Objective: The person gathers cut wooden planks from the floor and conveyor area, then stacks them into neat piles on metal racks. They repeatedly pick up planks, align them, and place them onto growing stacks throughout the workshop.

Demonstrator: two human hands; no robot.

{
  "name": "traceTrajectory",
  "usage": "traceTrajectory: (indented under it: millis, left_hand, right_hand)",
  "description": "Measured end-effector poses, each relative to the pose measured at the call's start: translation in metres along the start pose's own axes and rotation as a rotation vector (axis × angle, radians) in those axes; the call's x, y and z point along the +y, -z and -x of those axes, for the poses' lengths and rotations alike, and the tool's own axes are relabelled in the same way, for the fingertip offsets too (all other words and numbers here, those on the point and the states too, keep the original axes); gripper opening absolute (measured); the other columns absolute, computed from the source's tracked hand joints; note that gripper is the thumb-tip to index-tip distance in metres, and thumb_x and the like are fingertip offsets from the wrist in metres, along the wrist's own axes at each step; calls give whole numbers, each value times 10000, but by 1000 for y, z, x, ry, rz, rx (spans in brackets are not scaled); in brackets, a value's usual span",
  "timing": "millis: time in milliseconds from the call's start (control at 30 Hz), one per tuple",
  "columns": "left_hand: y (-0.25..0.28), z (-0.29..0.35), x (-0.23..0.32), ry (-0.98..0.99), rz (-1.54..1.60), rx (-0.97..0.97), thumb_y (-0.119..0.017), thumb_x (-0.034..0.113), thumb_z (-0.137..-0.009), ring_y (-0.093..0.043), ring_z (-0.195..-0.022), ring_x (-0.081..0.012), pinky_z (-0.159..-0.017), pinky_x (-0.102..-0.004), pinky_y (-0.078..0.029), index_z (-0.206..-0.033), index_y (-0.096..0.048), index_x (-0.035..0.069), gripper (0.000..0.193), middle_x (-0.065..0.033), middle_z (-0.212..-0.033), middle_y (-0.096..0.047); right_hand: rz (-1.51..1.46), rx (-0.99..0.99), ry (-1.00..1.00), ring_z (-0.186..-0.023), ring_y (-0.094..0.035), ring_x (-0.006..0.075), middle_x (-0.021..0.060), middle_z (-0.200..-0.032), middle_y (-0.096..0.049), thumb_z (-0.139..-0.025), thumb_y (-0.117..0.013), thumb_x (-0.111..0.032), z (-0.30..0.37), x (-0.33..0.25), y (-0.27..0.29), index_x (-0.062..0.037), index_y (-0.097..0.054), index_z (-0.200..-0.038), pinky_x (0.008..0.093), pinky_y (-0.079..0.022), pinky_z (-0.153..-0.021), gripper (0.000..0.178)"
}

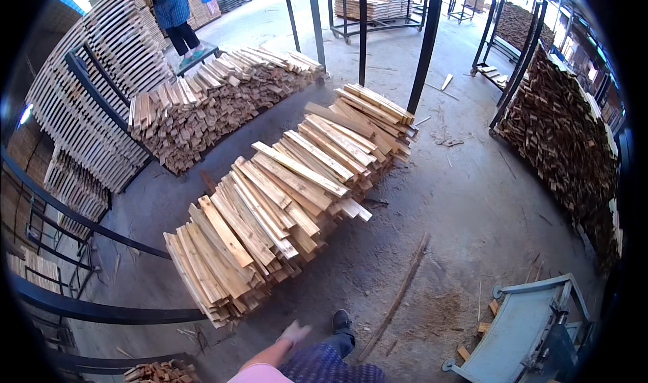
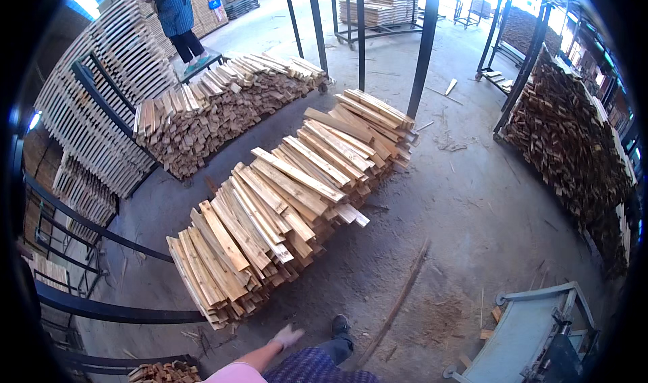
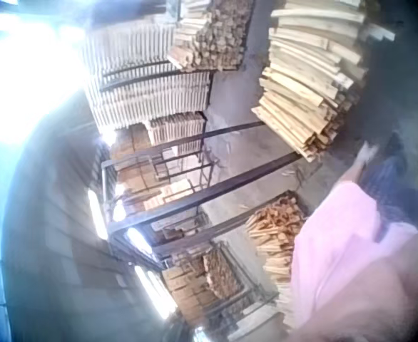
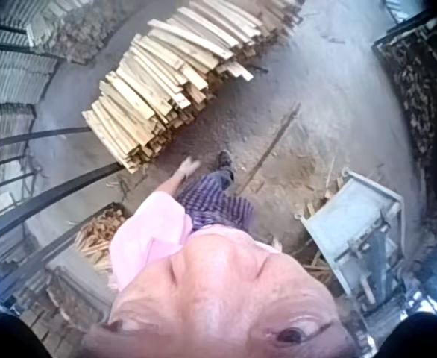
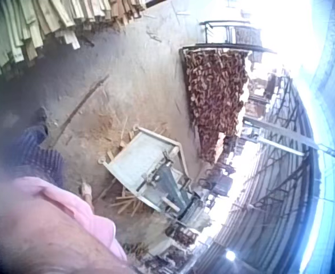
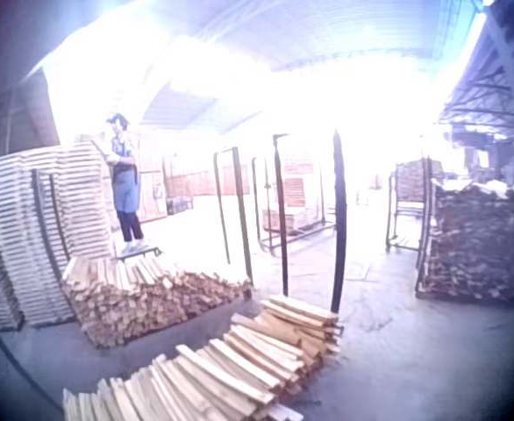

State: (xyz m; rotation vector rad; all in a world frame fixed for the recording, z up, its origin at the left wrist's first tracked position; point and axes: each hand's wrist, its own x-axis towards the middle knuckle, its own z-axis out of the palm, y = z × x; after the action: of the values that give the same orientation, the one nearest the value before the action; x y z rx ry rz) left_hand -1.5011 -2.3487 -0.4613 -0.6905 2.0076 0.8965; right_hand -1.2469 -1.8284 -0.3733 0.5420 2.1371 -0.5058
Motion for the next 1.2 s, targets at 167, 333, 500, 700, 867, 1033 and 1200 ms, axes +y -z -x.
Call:
traceTrajectory:
  millis: [167,333,500,700,867,1033,1200]
  left_hand:
    - [32,50,-69,187,-479,-307,-595,645,-857,-578,-1329,-383,-1119,-434,-434,-1329,-656,-7,807,-273,-1372,-627]
    - [68,14,-51,-185,-582,-104,-621,598,-885,-623,-1272,-369,-1068,-429,-474,-1282,-675,-23,739,-257,-1316,-667]
    - [73,-37,-16,-508,-144,-107,-650,392,-946,-696,-979,-302,-896,-430,-543,-1167,-708,12,443,-195,-1065,-743]
    - [28,-4,-6,-708,-582,-442,-527,486,-995,-667,-959,-400,-853,-501,-508,-1001,-735,20,510,-225,-1029,-736]
    - [5,-51,0,-1162,-1239,-593,-475,523,-1000,-640,-1063,-455,-903,-544,-493,-1062,-738,102,500,-247,-1077,-715]
    - [-10,-55,0,-1225,-1253,-854,-517,561,-982,-652,-1124,-392,-958,-474,-513,-1251,-695,162,512,-237,-1209,-684]
    - [-12,-17,37,-1045,-1401,-740,-544,503,-963,-657,-996,-345,-862,-450,-520,-1187,-691,120,468,-197,-1090,-686]
  right_hand:
    - [-118,150,44,-968,-680,446,240,-1172,-688,-957,-475,-155,25,-6,-72,-87,-623,-1328,507,-539,-904,405]
    - [-196,445,253,-968,-690,414,213,-1107,-720,-1005,-445,-263,43,-64,-191,-103,-658,-1285,503,-537,-879,386]
    - [-857,89,-340,-1028,-688,409,222,-1109,-727,-1006,-472,-348,127,-115,-265,-82,-684,-1222,496,-535,-911,404]
    - [-545,34,-481,-921,-719,392,205,-1039,-733,-943,-591,-360,244,-106,-502,-66,-705,-1101,532,-562,-750,352]
    - [-2172,643,-1344,-853,-719,285,136,-967,-727,-993,-558,-455,285,-205,-527,-124,-723,-1116,546,-561,-676,390]
    - [-1454,290,-817,-1024,-712,353,206,-1149,-728,-968,-557,-497,252,-312,-527,-120,-725,-1210,486,-546,-864,478]
    - [-1516,233,-742,-1175,-652,399,214,-1304,-678,-952,-504,-576,250,-352,-458,-120,-710,-1277,432,-476,-1041,597]
